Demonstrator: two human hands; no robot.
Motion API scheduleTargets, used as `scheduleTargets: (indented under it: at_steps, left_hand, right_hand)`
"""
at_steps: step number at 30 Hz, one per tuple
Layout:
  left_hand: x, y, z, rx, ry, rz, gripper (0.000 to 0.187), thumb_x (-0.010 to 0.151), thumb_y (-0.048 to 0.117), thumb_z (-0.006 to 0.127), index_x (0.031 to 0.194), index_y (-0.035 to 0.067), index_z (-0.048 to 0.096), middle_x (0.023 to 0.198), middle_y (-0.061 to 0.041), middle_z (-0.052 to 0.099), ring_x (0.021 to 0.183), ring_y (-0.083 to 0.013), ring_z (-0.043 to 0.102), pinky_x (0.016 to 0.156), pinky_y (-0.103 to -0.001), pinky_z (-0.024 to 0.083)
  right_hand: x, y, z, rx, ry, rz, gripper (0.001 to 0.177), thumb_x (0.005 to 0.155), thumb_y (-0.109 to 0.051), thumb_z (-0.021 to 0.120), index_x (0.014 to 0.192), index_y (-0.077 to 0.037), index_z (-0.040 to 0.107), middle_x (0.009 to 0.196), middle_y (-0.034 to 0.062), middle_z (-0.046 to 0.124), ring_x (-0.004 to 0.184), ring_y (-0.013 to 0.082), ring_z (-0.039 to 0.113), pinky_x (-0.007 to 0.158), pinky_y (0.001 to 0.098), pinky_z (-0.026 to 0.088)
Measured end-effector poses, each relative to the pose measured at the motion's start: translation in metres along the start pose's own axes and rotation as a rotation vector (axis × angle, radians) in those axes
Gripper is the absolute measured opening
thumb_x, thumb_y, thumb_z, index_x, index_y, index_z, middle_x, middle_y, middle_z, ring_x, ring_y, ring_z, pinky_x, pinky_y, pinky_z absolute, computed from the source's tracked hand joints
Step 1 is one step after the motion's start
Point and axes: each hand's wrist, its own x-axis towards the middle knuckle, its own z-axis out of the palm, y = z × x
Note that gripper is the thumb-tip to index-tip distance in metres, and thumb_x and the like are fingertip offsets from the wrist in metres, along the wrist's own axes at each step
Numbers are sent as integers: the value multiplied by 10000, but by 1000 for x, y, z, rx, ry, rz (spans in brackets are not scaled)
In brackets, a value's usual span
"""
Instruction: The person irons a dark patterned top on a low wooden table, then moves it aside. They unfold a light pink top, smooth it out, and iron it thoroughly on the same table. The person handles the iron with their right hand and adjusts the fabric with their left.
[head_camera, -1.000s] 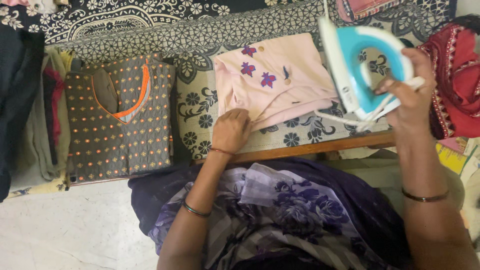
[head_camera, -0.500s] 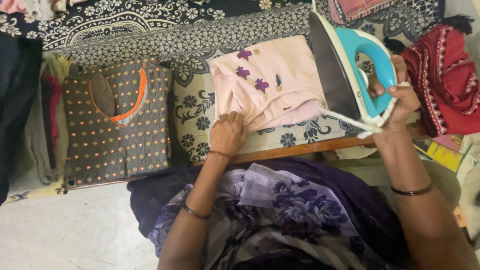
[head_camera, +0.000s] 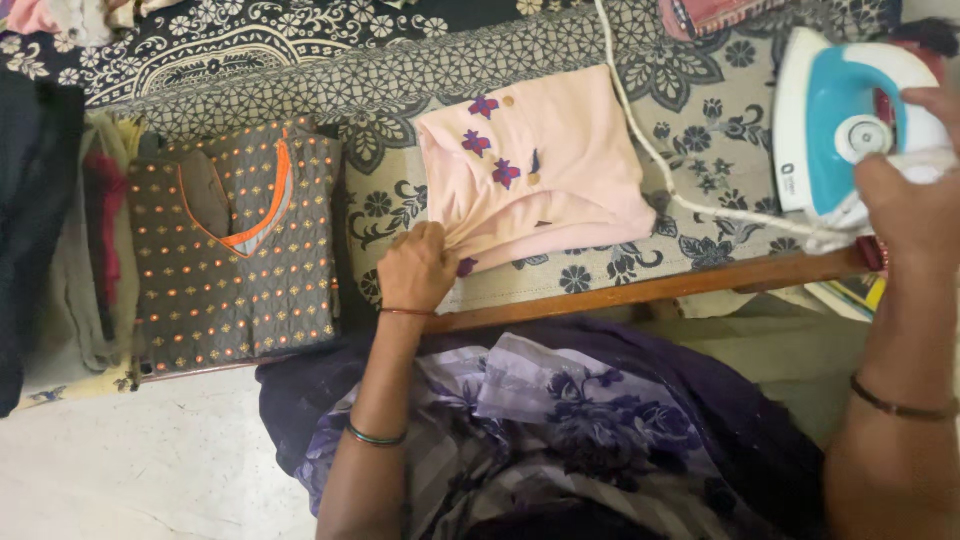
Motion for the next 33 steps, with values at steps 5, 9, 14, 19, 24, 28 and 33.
scheduleTargets:
  at_steps: [5,9,14,19,24,28,33]
  left_hand:
    - [-1,4,-13,-93,-131,71,155,779,228,730,881,126,675,830,-90,692,758,-364,683,666,-495,557]
    - [-3,2,-21,-106,-212,37,155,795,250,729,855,117,679,854,-88,695,801,-352,690,710,-490,557]
    - [3,12,-29,-150,37,138,166,823,203,757,919,92,678,950,-105,687,892,-352,654,803,-475,517]
    - [6,91,-2,-442,48,262,188,895,186,757,1040,104,671,1064,-108,652,1033,-317,631,898,-437,516]
    - [27,195,55,-376,-47,411,402,812,217,742,1175,54,683,1094,-126,645,1007,-328,622,850,-436,525]
    - [46,210,102,-151,-95,344,281,856,195,730,1113,101,667,1116,-111,644,1030,-309,625,854,-407,548]
    - [25,204,112,-486,-325,285,187,931,252,699,1089,154,679,1076,-72,674,1015,-293,682,871,-429,570]
  right_hand:
    - [0,-11,-6,-254,83,35,475,835,53,598,1303,-17,640,1233,102,715,1109,184,689,1010,299,570]
    - [-4,-29,-6,-424,8,-144,446,828,2,635,1271,-38,676,1225,128,737,1119,231,745,1020,307,582]
    - [5,-55,14,-559,-65,-167,422,822,-135,739,1243,-113,770,1133,131,757,972,280,744,893,348,589]
    - [11,-60,8,-549,3,-206,400,824,-128,746,1224,-118,756,1126,137,756,984,297,739,899,365,586]
    - [7,-53,5,-420,18,-137,406,818,-110,717,1223,-118,735,1115,143,751,1007,296,746,912,363,588]
    - [5,-50,5,-408,-2,-15,424,816,-152,753,1240,-147,774,1041,142,749,981,308,743,860,375,586]
    - [8,-54,1,-440,-4,-129,400,838,-134,741,1236,-142,781,1092,129,760,958,299,738,873,381,583]
